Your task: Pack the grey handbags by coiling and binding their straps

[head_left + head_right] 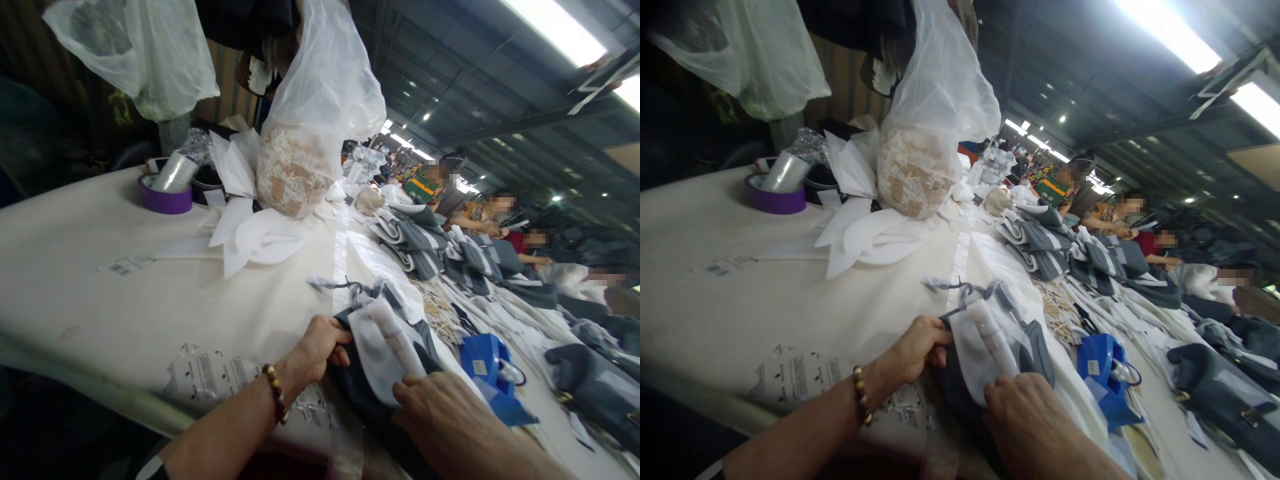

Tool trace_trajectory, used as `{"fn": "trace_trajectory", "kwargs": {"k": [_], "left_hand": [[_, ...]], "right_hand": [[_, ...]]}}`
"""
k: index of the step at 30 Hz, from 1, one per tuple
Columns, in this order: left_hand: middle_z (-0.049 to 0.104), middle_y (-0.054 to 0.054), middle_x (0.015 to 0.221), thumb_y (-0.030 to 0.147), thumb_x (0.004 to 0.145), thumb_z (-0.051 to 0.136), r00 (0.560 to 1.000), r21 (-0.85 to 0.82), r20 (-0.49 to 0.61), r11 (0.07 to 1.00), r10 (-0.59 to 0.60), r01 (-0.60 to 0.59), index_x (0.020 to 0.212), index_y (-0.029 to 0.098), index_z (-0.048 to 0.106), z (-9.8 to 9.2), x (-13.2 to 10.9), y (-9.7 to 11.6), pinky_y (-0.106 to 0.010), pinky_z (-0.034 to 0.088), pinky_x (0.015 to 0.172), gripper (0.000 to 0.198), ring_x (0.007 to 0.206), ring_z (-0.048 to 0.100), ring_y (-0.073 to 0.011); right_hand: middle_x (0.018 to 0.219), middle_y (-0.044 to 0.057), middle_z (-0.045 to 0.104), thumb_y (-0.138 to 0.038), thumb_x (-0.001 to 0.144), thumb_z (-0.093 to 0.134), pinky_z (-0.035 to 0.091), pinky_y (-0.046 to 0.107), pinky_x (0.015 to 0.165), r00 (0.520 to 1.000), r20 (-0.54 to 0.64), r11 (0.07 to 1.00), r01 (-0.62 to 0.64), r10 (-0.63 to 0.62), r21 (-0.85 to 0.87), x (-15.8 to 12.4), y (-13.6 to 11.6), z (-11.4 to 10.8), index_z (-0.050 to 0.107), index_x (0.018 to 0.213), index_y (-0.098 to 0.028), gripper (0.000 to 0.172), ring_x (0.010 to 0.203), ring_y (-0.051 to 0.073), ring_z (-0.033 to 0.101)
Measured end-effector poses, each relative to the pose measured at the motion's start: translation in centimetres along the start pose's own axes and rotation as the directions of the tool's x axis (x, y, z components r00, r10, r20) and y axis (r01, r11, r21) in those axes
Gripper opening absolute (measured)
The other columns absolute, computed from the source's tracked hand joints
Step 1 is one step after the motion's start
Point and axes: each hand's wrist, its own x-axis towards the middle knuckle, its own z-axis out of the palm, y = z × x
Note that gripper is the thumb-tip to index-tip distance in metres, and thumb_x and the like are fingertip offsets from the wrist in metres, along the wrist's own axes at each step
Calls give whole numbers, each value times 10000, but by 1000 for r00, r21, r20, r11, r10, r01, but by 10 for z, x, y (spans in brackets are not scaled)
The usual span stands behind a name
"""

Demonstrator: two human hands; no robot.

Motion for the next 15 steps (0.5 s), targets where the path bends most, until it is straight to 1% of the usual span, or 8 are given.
{"fn": "trace_trajectory", "kwargs": {"k": [3,6,8,10,12,15], "left_hand": [[415,68,348,31,711,493,997,-88,-54,994,56,-61,527,136,482,2,3,7,-177,243,351,212,281,354,-40],[332,100,344,7,740,491,991,-135,-117,987,73,-88,483,151,401,5,9,10,-173,198,338,308,280,297,-23],[303,117,371,35,790,508,987,-150,-153,986,55,-79,504,156,386,6,12,10,-169,188,330,334,293,273,-24],[313,122,414,98,837,530,981,-154,-189,986,30,-60,540,154,396,8,15,11,-163,185,323,331,312,258,-23],[316,121,442,151,856,544,975,-151,-222,988,11,-45,557,151,398,11,16,13,-157,186,322,333,327,248,-19],[291,123,441,163,858,547,969,-134,-248,991,-9,-25,551,157,381,16,14,20,-158,191,325,350,330,237,-21]], "right_hand": [[687,13,662,-258,826,599,263,304,508,998,-45,999,-50,50,-17,-6,0,-1,641,738,-204,111,606,202,635],[691,9,654,-269,854,566,269,294,510,992,-95,996,-81,78,-31,-10,-1,-1,635,732,-207,153,599,195,626],[684,9,647,-250,859,556,278,291,517,989,-130,996,-81,75,-44,-11,-2,1,629,730,-202,156,604,186,622],[677,14,645,-223,856,553,286,293,522,986,-150,994,-88,79,-58,-11,-2,3,623,729,-194,148,608,185,623],[677,21,648,-190,854,542,292,298,524,984,-152,992,-104,92,-71,-9,-2,5,617,732,-189,143,608,193,627],[686,35,658,-123,851,509,290,301,511,985,-134,989,-121,109,-86,-4,-3,6,610,758,-176,147,612,203,637]]}}
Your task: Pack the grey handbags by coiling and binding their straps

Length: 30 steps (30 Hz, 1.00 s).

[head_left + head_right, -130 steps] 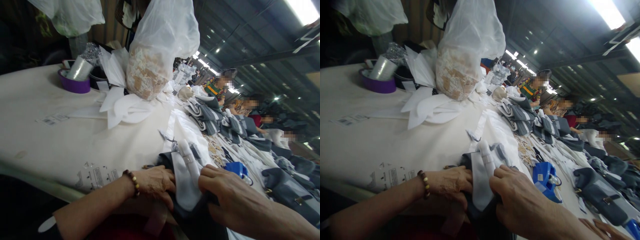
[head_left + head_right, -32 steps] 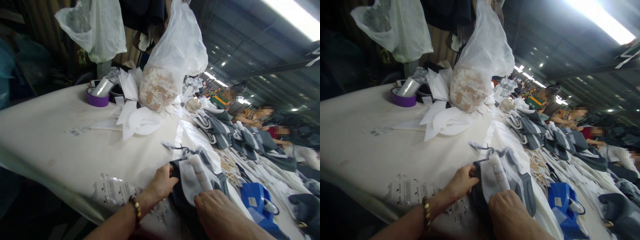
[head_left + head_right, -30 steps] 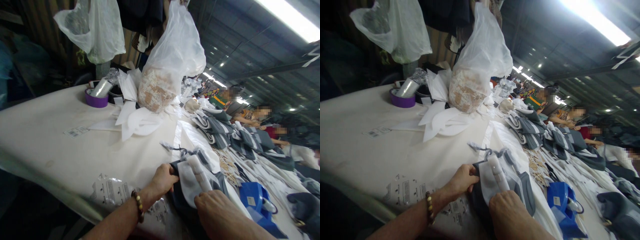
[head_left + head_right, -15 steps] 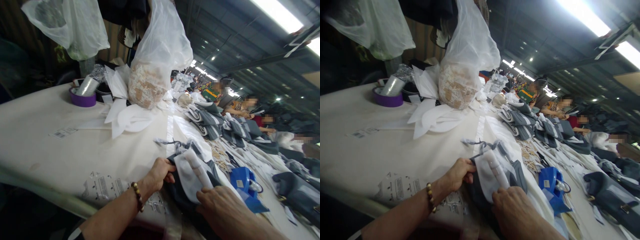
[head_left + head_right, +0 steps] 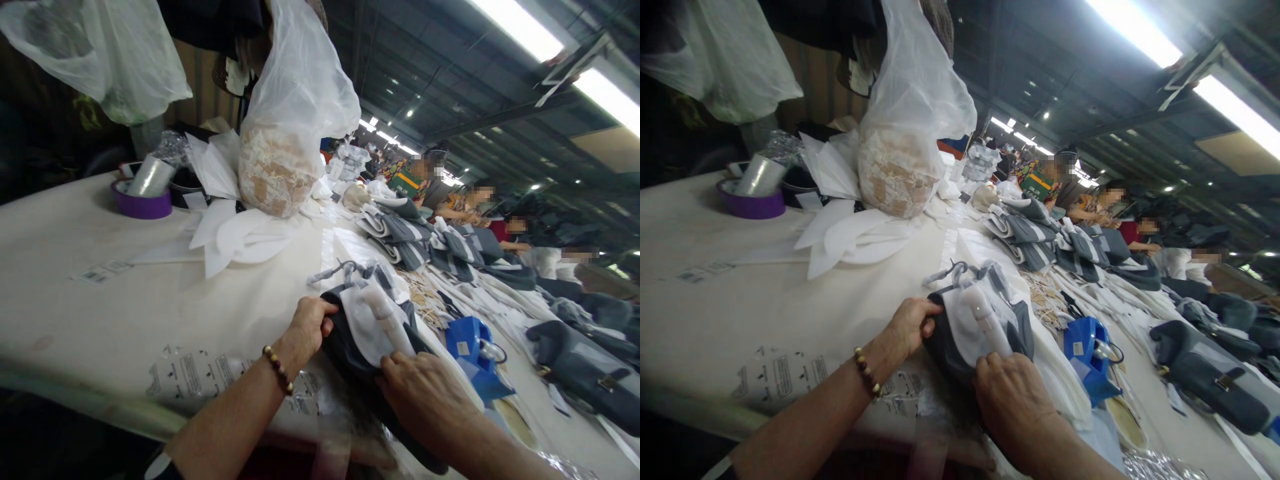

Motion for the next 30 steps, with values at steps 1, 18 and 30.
{"fn": "trace_trajectory", "kwargs": {"k": [1,18,30], "left_hand": [[282,124,438,160,857,547,1000,10,-3,1000,-6,6,550,160,376,2,-1,3,-159,195,327,352,330,238,-23],[371,74,450,87,749,536,954,430,121,851,276,-301,558,178,432,-4,-6,14,-208,255,388,235,348,354,-70],[628,-20,923,225,873,518,261,374,918,-434,299,-819,894,167,563,-37,-7,-36,-250,472,579,77,707,606,-144]], "right_hand": [[687,40,661,-93,843,499,286,302,503,1000,17,1000,-10,10,-3,2,-1,0,609,772,-170,151,612,205,641],[601,45,644,48,755,477,315,286,471,995,-65,996,-82,81,-18,17,1,8,555,696,-157,227,555,200,644],[612,44,650,74,726,506,331,302,491,999,-36,1000,-22,22,-12,14,-3,23,567,674,-158,245,548,203,634]]}}
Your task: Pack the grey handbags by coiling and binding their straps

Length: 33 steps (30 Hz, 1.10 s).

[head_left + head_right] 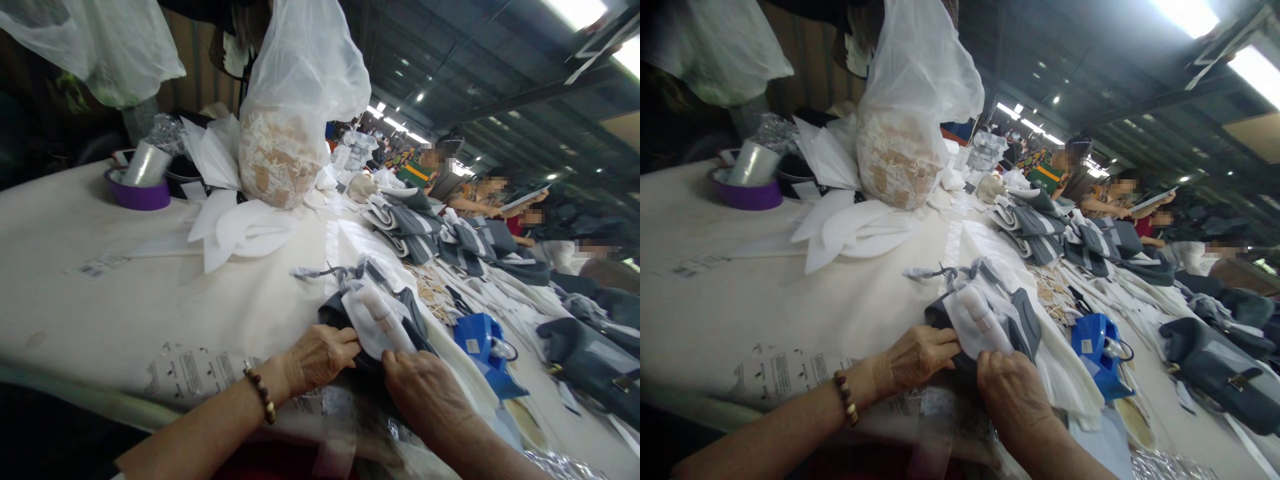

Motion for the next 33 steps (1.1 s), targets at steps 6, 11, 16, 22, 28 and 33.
{"fn": "trace_trajectory", "kwargs": {"k": [6,11,16,22,28,33], "left_hand": [[610,-48,826,125,875,436,997,130,6,989,70,-71,820,146,547,10,8,-7,-278,404,442,126,611,572,-160],[603,-96,747,-20,803,360,993,237,-1,965,115,-111,851,90,542,14,12,-3,-310,376,444,217,650,570,-210],[586,-96,683,-4,797,353,984,282,-31,946,177,-162,780,104,528,9,20,1,-324,356,455,207,600,546,-211],[557,-80,624,15,810,334,972,307,-67,931,226,-195,728,124,518,0,30,0,-319,314,447,229,556,517,-197],[557,-70,621,34,828,342,965,316,-89,926,247,-208,728,128,519,-5,38,-9,-315,331,463,224,559,515,-191],[574,-60,670,44,851,340,978,304,-172,951,115,-58,739,142,518,-12,37,-14,-309,392,510,232,583,526,-187]], "right_hand": [[597,37,637,90,708,507,310,295,497,998,-17,998,57,-57,-16,2,4,1,538,649,-161,260,549,194,629],[592,28,634,55,729,528,282,294,479,999,-12,999,42,-42,-5,-1,5,2,538,648,-163,233,532,189,626],[610,47,659,-32,812,506,271,286,440,994,87,998,-64,65,-9,2,5,-3,600,737,-156,173,539,221,652],[629,101,681,-5,800,447,405,298,504,974,137,983,-183,182,-4,11,5,-10,624,719,-137,235,613,261,680],[691,125,703,-53,830,420,472,315,546,955,198,973,-230,222,18,28,5,-21,645,762,-128,247,676,277,694],[692,156,697,-63,848,411,484,297,569,956,178,971,-240,235,8,44,5,-25,649,761,-106,257,701,265,697]]}}
